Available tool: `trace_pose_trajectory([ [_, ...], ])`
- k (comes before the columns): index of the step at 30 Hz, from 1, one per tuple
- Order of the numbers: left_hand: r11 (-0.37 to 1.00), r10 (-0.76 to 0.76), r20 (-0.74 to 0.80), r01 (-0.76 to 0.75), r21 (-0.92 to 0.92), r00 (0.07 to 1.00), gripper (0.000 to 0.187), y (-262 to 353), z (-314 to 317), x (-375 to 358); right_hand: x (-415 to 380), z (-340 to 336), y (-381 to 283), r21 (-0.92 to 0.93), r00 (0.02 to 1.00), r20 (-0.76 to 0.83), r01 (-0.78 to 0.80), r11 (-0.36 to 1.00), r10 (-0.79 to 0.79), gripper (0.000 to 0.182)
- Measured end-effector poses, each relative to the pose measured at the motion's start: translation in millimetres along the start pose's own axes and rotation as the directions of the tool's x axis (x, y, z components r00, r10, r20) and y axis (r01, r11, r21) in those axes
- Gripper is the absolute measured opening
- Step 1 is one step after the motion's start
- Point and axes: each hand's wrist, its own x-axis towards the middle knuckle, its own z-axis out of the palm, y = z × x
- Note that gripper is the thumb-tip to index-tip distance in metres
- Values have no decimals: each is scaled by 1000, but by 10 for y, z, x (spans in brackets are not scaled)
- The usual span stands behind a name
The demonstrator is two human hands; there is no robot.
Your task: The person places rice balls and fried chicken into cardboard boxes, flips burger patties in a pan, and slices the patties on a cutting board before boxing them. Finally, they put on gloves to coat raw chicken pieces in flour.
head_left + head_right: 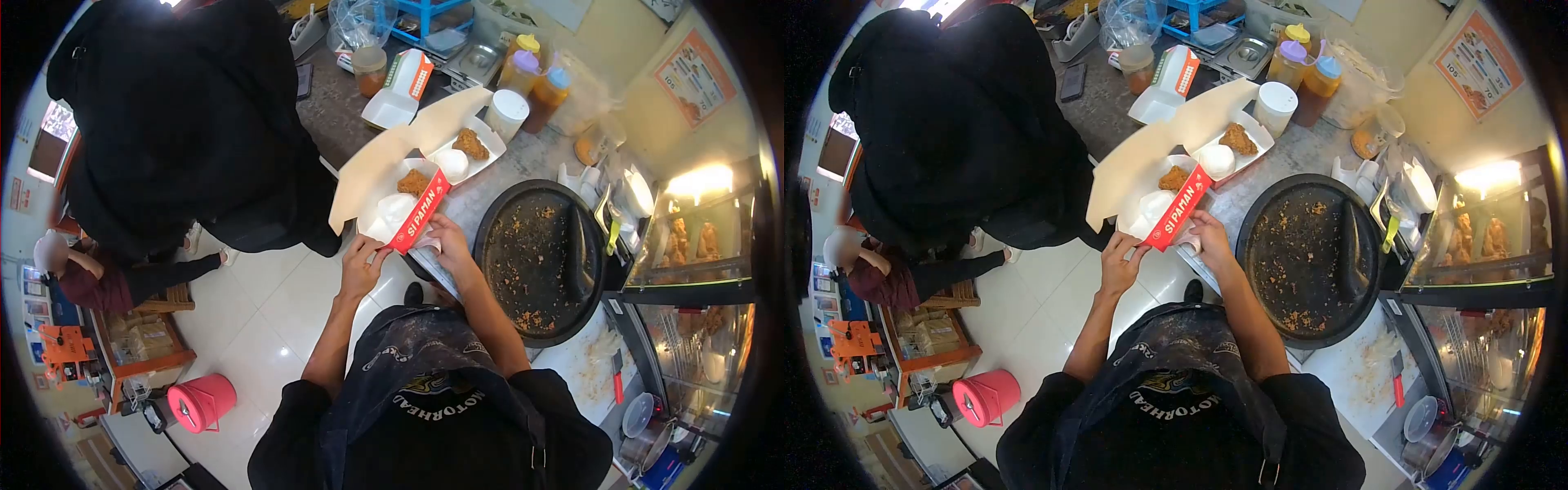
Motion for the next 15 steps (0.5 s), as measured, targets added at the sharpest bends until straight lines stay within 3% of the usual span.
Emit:
trace_pose_trajectory([
  [2,1000,25,9,-25,9,1000,12,-9,-41,-5,-51,13,26,-79,1000,20,16,997,-14,48],
  [3,1000,-15,12,15,1,1000,12,-20,-43,-9,-24,34,71,-390,991,16,130,912,-134,42],
  [4,1000,-14,26,14,15,1000,12,-50,-39,-18,-25,17,83,-654,960,-11,204,729,-278,40],
  [6,999,-7,52,4,42,999,12,-157,-10,-41,-108,72,-30,-970,842,76,187,157,-534,36],
  [7,998,-7,61,4,59,998,12,-213,-2,-67,-267,267,-209,-984,857,-59,37,175,-512,31],
  [10,996,-20,104,11,88,994,14,-301,36,-125,-243,179,-221,-991,848,-88,-19,135,-523,31],
  [13,994,-43,144,28,102,989,16,-332,104,-152,-227,242,-259,-996,859,-77,-43,78,-505,29],
  [15,991,-42,133,25,130,990,19,-374,148,-124,-103,171,-216,-1000,851,24,24,-7,-524,25],
])
